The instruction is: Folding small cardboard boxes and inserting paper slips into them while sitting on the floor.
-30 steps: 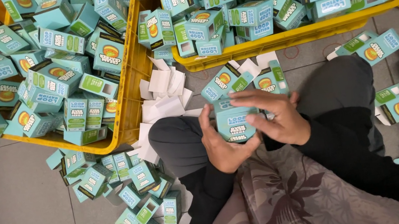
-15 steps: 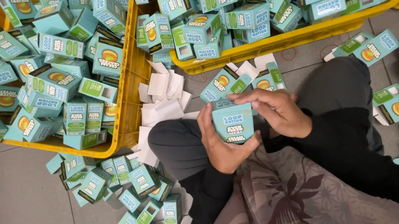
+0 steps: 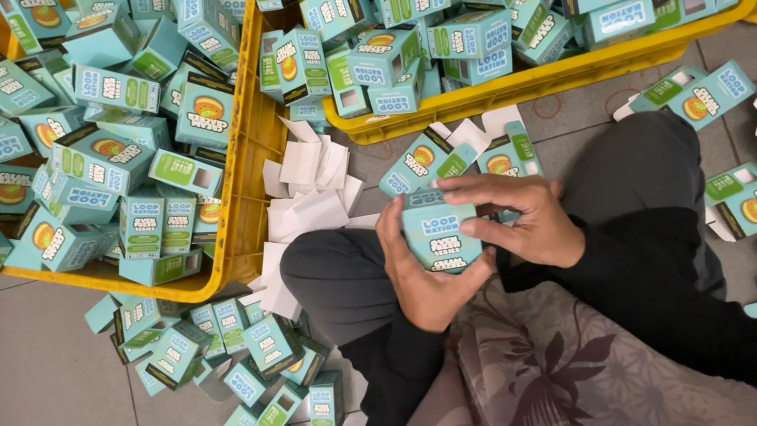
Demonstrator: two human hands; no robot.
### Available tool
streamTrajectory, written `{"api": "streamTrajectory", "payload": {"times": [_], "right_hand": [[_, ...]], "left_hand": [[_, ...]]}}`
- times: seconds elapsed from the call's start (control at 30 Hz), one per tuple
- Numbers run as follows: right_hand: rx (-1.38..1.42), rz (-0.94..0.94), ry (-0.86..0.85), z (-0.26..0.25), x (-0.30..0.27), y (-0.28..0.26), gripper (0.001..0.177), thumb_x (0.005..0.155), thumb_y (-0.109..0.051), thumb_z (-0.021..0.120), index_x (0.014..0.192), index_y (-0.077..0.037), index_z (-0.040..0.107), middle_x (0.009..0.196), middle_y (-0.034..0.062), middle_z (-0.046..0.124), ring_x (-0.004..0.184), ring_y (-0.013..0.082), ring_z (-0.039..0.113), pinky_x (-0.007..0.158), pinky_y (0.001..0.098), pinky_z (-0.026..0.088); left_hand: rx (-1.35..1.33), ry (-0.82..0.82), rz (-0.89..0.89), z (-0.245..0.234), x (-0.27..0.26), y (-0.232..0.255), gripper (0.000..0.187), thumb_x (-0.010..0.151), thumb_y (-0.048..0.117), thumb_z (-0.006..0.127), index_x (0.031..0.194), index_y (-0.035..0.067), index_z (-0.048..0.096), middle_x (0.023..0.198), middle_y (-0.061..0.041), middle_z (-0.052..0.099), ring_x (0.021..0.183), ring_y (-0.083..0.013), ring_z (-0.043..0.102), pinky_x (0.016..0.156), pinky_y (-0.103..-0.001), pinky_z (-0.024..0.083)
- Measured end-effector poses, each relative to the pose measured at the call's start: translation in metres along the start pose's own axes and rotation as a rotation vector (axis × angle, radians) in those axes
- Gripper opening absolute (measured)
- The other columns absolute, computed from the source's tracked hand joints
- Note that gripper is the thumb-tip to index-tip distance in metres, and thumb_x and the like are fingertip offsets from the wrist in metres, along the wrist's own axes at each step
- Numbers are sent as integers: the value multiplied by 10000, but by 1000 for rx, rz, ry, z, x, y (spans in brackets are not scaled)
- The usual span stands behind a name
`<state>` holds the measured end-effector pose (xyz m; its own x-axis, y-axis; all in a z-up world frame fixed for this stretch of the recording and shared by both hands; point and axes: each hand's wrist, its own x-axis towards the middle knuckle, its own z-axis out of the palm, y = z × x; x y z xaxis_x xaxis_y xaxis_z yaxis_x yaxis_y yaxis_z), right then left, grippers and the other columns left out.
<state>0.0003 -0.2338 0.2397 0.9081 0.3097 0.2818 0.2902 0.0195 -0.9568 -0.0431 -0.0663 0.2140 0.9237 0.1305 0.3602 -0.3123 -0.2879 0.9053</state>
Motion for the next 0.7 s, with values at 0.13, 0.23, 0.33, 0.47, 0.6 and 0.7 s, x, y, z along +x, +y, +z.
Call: {"api": "streamTrajectory", "payload": {"times": [0.13, 0.23, 0.33, 0.47, 0.6, 0.7], "right_hand": [[24, 17, 44, 2, -5, 11, 293, 860, -25, 793, 1150, -2, 767, 1255, 230, 734, 1104, 299, 725, 752, 307, 633], [41, 23, 60, 2, -6, 15, 260, 859, -11, 788, 1118, 7, 777, 1224, 244, 742, 1069, 307, 738, 723, 316, 637], [45, 19, 71, 3, -8, 18, 232, 862, -2, 782, 1094, 12, 782, 1195, 245, 751, 1002, 264, 743, 673, 298, 626], [35, 17, 84, 3, -11, 24, 213, 868, 6, 777, 1081, 6, 788, 1190, 227, 758, 902, 159, 717, 601, 253, 589], [28, 22, 90, 6, -14, 32, 201, 879, 10, 763, 1079, 7, 782, 1186, 228, 759, 847, 121, 669, 570, 239, 555], [35, 48, 93, 13, -12, 41, 252, 903, 9, 717, 1148, -20, 767, 1294, 210, 709, 991, 203, 716, 619, 250, 578]], "left_hand": [[-24, -2, -4, 0, 1, 0, 1059, 665, 333, 970, 1490, 30, 379, 1438, -278, 451, 1205, -571, 595, 939, -747, 458], [-24, -5, -15, 0, -1, -3, 1008, 660, 327, 975, 1433, 48, 392, 1435, -280, 447, 1188, -586, 602, 927, -758, 463], [-8, 3, -27, 2, -2, -3, 948, 646, 318, 976, 1364, 67, 410, 1421, -286, 455, 1146, -609, 617, 902, -770, 480], [41, 26, -47, 2, -3, -3, 922, 586, 312, 991, 1291, 88, 439, 1398, -268, 494, 1089, -600, 660, 866, -740, 525], [45, 42, -41, 8, -7, -14, 939, 562, 331, 997, 1284, 98, 444, 1393, -261, 505, 1090, -584, 667, 881, -725, 530], [51, 79, -50, 12, -7, -25, 966, 521, 275, 997, 1299, 94, 453, 1373, -253, 532, 1087, -584, 668, 888, -724, 527]]}}
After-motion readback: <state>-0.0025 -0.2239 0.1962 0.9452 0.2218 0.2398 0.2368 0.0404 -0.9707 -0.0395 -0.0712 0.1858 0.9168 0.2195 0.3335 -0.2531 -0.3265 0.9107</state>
